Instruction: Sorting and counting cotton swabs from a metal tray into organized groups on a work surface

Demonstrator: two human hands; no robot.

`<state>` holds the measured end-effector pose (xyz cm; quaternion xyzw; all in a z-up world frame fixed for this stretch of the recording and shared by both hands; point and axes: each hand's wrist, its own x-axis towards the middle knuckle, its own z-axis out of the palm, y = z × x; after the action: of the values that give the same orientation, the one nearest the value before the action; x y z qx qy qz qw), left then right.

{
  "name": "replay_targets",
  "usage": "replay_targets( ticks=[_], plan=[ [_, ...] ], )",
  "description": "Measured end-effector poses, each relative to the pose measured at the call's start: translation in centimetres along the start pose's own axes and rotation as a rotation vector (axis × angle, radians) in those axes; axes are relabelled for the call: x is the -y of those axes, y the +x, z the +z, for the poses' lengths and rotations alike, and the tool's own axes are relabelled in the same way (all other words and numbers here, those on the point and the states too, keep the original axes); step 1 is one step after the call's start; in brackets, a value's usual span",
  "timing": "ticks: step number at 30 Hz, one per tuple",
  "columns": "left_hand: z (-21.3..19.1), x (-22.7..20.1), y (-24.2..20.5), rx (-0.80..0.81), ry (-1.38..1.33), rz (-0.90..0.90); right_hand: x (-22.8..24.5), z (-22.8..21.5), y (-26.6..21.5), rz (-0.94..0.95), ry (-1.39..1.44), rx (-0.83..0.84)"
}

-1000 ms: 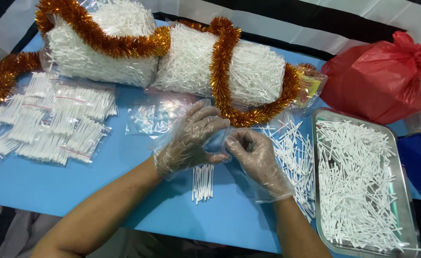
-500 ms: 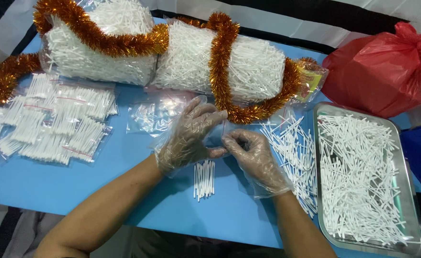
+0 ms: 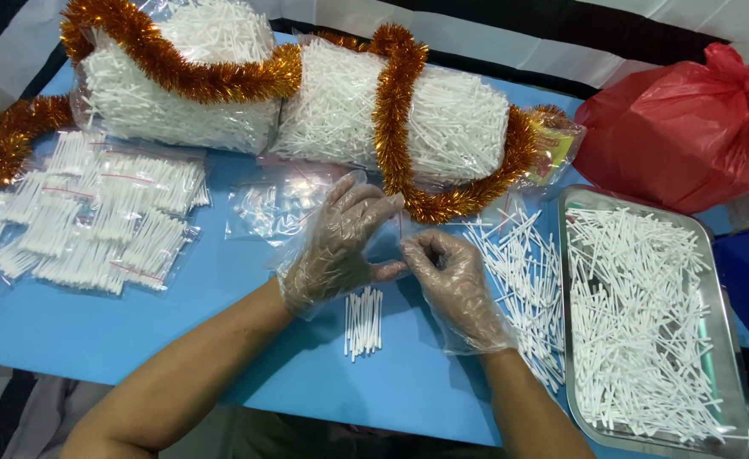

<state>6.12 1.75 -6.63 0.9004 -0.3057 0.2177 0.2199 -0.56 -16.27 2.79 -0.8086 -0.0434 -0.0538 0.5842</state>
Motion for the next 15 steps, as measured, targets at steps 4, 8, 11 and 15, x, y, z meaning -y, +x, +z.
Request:
replay_targets(
  ticks=[4,8,11,15],
  plan=[
    [0.0,0.1,0.4,0.028,0.024,-0.011,0.0,-0.1,0.2,0.029,-0.033,0.006],
    [-3.4,-1.7,0.9,-0.05,-0.063,0.038,-0.3,0.0,-0.1,-0.026,-0.078,-0.018],
    [-2.7,-1.5,0.7,-0.083,-0.066,0.039,-0.1,-0.2,0.1,0.008,-0.029,-0.011],
    [-3.2,-1.7,1.1,-0.056,0.014,0.069,0.1,-0.2,0.1,-0.003,-0.073,-0.006]
  ],
)
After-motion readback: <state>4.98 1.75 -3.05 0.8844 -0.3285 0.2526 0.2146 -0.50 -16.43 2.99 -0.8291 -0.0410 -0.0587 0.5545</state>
